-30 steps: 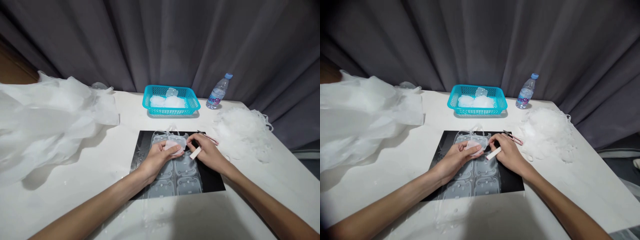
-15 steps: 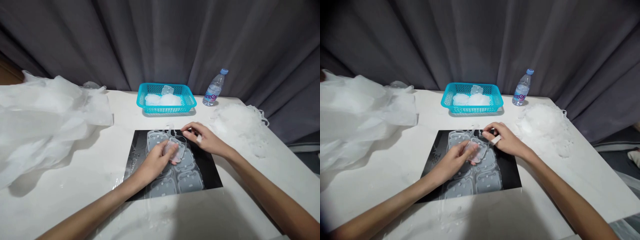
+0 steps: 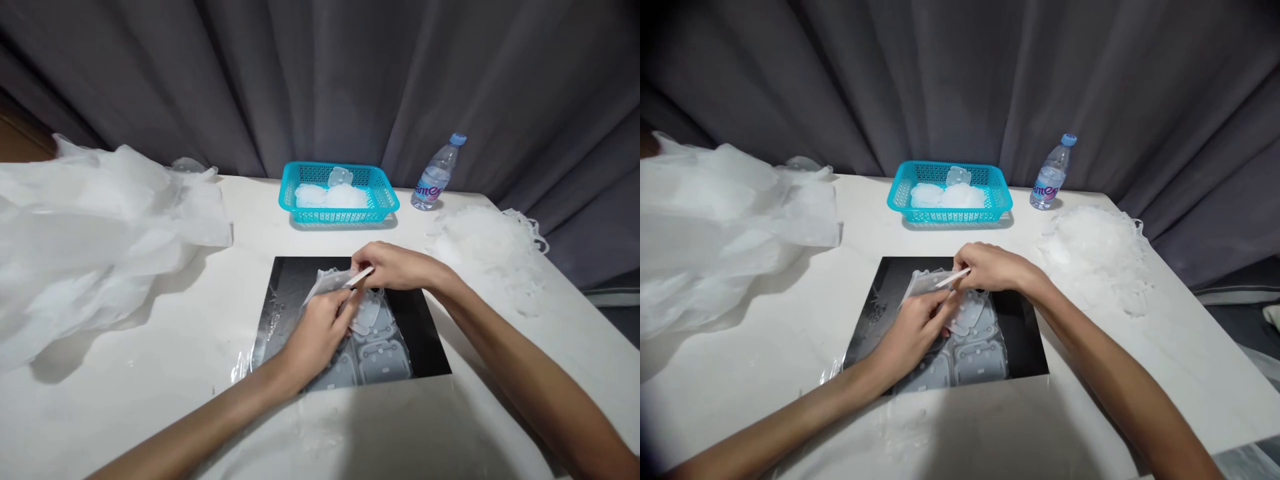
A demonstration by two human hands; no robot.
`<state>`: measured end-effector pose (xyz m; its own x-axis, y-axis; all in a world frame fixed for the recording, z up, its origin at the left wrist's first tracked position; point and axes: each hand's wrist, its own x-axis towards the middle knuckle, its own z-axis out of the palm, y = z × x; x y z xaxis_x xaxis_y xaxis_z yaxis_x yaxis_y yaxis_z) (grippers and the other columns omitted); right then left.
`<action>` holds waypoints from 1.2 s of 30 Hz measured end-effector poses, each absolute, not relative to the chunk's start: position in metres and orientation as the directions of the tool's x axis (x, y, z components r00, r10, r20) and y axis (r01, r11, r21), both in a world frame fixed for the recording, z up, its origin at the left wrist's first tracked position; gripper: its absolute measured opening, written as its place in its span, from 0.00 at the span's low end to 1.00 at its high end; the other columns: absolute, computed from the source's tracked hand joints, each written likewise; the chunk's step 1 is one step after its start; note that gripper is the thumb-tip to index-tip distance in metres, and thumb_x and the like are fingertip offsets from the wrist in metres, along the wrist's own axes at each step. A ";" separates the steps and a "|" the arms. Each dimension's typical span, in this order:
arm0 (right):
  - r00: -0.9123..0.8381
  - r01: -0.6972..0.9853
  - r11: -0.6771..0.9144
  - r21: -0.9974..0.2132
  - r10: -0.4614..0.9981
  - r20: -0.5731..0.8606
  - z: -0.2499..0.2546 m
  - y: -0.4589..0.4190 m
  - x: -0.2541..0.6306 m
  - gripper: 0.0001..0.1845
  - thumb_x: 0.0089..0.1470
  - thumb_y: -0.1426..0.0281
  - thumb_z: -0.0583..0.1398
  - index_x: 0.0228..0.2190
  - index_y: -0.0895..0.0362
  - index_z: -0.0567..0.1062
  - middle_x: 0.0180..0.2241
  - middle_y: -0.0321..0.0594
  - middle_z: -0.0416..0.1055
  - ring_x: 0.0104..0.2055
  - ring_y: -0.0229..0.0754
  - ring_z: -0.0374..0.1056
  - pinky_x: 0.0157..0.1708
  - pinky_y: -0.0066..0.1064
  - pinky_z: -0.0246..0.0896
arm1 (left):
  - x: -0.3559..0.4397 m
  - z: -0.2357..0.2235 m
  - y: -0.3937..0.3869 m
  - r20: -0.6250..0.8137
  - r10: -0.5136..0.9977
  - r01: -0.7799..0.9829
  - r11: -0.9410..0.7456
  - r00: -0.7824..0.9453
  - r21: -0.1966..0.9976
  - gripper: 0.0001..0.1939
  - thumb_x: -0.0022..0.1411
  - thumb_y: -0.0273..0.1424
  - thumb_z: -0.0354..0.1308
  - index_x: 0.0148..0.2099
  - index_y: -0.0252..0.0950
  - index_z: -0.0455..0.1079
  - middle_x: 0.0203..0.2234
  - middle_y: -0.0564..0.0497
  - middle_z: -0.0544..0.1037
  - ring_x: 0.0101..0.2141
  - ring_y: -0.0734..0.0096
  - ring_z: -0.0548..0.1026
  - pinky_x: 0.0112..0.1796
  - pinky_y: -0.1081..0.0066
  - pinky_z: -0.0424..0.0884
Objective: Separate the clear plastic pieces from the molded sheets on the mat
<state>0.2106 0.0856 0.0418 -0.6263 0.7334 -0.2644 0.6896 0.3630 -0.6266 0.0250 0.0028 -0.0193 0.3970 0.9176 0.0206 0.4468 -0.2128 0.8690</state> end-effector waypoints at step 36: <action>-0.779 0.298 0.120 -0.947 0.603 -0.169 0.038 0.092 0.244 0.07 0.56 0.67 0.69 0.34 0.59 0.84 0.34 0.39 0.81 0.39 0.40 0.73 0.43 0.31 0.66 | 0.028 -0.023 -0.003 0.452 0.863 0.460 -0.504 0.226 0.731 0.04 0.68 0.29 0.63 0.39 0.37 0.71 0.26 0.58 0.70 0.25 0.78 0.68 0.27 0.78 0.66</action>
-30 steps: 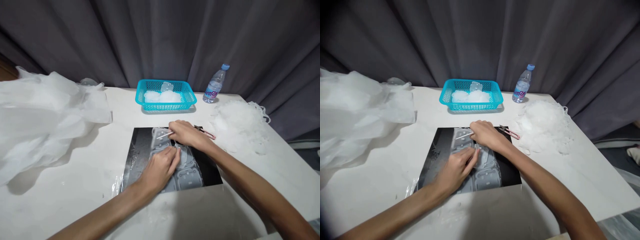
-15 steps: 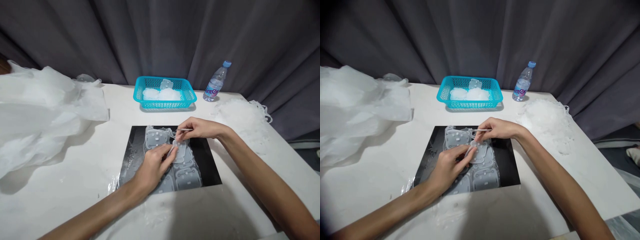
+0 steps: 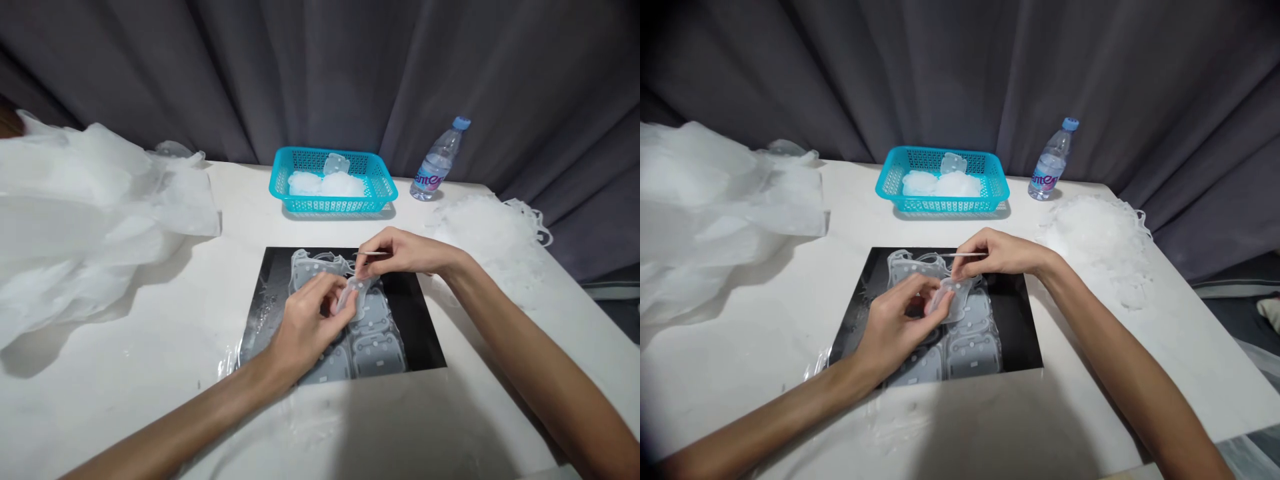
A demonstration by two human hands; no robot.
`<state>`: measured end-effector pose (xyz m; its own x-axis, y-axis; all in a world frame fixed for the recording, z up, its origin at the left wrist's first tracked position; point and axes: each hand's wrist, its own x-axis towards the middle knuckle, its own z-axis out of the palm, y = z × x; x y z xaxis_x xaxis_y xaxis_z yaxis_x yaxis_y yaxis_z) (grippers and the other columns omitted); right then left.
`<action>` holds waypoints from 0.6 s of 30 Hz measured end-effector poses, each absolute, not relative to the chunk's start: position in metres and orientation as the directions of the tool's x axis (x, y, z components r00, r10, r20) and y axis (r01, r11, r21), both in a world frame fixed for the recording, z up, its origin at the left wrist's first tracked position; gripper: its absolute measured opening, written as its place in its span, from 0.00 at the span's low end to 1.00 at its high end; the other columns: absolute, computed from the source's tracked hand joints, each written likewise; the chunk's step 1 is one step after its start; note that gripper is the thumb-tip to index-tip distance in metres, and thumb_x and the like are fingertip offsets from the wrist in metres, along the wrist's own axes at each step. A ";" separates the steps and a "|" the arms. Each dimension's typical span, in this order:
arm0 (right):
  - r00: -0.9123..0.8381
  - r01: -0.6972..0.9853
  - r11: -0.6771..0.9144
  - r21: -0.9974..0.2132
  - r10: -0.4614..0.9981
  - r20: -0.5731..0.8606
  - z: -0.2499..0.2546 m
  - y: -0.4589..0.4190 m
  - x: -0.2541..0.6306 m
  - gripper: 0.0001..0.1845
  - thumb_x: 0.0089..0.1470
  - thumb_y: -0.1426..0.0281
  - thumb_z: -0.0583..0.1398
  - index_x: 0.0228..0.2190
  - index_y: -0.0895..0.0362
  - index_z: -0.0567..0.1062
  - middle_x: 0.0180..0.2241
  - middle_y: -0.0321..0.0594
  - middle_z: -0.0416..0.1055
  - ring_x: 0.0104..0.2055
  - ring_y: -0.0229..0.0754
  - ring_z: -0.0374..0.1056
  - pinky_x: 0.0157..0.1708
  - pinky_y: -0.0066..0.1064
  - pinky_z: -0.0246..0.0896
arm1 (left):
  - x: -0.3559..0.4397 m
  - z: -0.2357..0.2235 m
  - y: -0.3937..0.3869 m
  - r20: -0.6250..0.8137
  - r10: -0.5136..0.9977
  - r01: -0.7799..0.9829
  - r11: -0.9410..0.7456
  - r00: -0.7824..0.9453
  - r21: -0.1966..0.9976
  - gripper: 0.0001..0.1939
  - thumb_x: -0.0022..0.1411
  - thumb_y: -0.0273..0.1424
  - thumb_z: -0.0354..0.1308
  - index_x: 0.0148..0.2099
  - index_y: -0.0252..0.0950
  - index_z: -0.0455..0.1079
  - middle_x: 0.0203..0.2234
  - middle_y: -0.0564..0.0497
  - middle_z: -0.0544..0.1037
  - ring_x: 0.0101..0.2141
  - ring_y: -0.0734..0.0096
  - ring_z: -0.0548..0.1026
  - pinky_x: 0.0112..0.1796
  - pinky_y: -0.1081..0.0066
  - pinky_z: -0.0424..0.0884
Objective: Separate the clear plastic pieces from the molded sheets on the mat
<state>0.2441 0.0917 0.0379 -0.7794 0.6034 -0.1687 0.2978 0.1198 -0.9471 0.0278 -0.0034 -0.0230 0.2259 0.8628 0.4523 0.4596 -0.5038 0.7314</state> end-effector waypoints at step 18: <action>-0.819 0.268 0.224 -0.937 0.564 -0.100 0.030 0.093 0.242 0.09 0.59 0.66 0.68 0.37 0.60 0.83 0.37 0.41 0.80 0.40 0.42 0.72 0.44 0.31 0.65 | 0.029 -0.018 -0.007 0.563 0.802 0.409 -0.591 0.202 0.695 0.03 0.69 0.27 0.64 0.42 0.37 0.72 0.26 0.58 0.70 0.25 0.79 0.69 0.29 0.76 0.68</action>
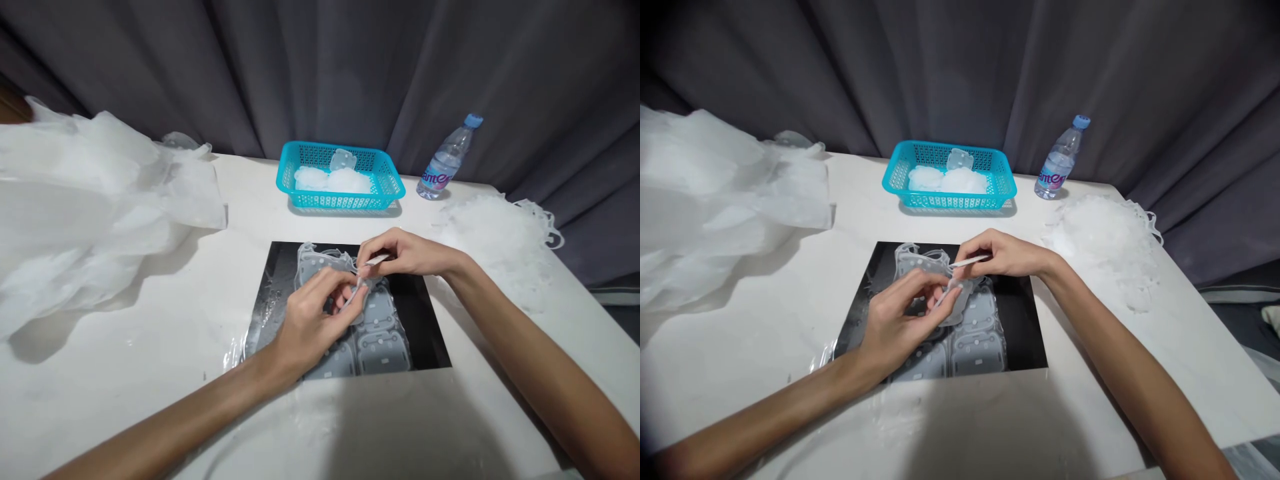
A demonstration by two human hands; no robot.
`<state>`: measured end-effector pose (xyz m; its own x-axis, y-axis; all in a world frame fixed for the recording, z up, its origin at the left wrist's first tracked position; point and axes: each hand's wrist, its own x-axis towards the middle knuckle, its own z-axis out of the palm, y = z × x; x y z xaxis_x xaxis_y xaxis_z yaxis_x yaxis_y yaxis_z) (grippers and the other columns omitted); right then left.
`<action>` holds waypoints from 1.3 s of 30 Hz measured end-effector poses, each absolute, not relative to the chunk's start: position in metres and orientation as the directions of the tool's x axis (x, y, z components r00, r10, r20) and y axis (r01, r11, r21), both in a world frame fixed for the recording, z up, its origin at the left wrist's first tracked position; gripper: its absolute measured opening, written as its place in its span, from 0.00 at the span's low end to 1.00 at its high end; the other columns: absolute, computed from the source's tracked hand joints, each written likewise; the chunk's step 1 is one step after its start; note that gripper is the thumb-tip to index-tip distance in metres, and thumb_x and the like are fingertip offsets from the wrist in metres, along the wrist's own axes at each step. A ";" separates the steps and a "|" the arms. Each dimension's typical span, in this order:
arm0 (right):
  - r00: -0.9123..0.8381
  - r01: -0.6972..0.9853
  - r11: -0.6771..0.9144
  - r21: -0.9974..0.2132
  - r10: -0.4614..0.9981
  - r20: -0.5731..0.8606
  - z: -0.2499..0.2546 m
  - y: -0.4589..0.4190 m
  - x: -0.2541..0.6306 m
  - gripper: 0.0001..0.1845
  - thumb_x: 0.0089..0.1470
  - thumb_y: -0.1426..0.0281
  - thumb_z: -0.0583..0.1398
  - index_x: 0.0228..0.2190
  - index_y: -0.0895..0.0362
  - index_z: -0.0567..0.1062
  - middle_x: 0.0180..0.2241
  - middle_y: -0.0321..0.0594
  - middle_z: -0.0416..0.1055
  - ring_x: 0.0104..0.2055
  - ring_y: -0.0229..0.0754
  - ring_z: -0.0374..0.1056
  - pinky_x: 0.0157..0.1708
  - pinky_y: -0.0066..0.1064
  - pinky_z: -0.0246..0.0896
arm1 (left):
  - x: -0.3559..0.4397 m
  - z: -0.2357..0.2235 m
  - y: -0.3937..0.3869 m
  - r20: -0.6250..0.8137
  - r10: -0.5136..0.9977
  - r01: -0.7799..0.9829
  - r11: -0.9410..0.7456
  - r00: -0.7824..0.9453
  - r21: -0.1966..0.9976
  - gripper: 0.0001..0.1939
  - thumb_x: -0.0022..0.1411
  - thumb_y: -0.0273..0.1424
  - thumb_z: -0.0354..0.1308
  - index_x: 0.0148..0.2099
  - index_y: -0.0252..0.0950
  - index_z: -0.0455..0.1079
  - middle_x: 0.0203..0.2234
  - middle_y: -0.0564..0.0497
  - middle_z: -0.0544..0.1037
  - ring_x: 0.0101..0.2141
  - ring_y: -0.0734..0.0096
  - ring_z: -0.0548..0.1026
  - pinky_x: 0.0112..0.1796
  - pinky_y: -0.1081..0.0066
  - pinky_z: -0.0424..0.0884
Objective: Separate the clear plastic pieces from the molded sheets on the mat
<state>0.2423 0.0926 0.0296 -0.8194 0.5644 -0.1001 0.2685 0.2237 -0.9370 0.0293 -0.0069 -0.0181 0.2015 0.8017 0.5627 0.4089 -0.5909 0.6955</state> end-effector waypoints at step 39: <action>-0.689 0.455 0.254 -0.854 0.707 -0.157 0.024 0.094 0.243 0.19 0.66 0.58 0.58 0.35 0.60 0.80 0.36 0.42 0.79 0.40 0.43 0.71 0.43 0.32 0.61 | 0.020 -0.022 0.006 0.220 0.953 0.406 -0.288 0.206 0.867 0.08 0.74 0.38 0.57 0.46 0.40 0.68 0.36 0.55 0.77 0.35 0.72 0.76 0.35 0.73 0.68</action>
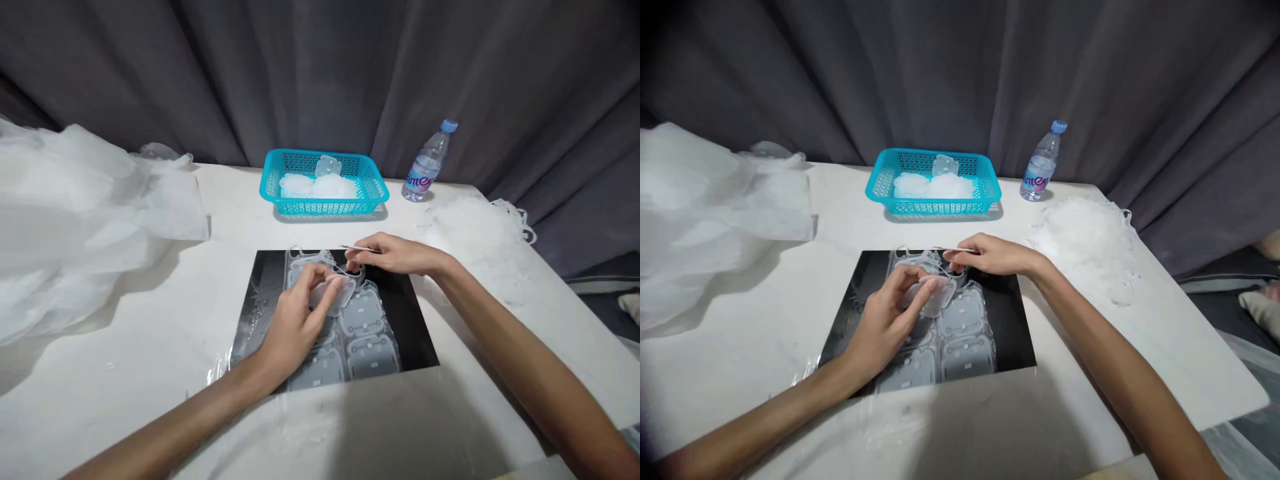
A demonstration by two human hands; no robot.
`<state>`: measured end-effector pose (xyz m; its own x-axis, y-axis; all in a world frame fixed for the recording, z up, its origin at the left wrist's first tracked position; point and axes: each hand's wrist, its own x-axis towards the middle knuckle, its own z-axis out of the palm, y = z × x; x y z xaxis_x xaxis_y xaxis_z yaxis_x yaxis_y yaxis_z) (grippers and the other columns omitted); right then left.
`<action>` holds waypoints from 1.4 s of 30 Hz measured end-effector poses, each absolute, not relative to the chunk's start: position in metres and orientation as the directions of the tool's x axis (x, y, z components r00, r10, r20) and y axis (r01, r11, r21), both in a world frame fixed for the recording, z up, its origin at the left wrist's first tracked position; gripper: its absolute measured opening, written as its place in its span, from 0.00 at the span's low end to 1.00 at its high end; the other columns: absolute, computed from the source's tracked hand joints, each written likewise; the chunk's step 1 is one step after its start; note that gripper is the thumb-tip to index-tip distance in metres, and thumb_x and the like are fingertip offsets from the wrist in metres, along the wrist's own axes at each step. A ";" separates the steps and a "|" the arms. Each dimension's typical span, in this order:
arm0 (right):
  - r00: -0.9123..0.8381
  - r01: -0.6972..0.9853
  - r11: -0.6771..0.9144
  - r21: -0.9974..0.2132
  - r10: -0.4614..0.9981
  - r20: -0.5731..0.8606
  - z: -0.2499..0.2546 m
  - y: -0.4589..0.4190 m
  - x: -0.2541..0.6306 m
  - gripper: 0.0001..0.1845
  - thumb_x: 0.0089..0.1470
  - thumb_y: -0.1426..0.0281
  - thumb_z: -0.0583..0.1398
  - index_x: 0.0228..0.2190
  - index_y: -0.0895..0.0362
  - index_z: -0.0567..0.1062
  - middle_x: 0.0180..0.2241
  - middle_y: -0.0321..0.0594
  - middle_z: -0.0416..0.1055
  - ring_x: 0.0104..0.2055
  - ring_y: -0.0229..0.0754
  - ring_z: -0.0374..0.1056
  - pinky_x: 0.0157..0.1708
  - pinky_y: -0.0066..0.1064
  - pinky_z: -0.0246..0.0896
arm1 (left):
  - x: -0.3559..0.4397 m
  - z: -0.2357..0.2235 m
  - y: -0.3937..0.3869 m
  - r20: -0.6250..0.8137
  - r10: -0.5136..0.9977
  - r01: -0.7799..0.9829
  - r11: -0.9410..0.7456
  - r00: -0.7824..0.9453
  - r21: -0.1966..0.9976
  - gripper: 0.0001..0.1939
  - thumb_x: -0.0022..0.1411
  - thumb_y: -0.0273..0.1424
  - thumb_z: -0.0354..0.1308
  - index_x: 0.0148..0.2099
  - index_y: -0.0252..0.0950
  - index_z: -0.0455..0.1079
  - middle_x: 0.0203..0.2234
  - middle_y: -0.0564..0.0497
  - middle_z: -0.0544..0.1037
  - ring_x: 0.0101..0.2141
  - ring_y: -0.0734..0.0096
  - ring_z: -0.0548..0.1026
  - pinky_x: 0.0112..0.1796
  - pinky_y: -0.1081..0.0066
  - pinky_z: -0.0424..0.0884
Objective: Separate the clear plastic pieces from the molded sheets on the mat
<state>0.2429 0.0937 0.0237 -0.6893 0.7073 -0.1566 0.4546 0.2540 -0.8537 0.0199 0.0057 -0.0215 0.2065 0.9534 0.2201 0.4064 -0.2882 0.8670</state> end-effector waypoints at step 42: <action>-0.471 0.808 0.352 -0.473 0.868 -0.157 0.030 0.092 0.275 0.08 0.66 0.65 0.61 0.37 0.56 0.76 0.37 0.42 0.76 0.40 0.45 0.70 0.39 0.33 0.60 | 0.015 -0.022 0.022 0.067 0.960 -0.134 -0.031 0.270 0.990 0.13 0.61 0.33 0.73 0.43 0.37 0.73 0.30 0.54 0.79 0.30 0.77 0.76 0.31 0.80 0.72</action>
<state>0.2749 0.0918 0.0302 -0.4706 0.8682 -0.1571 0.8078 0.3523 -0.4726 0.0148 0.0218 -0.0216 0.2705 0.9604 0.0665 -0.1340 -0.0309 0.9905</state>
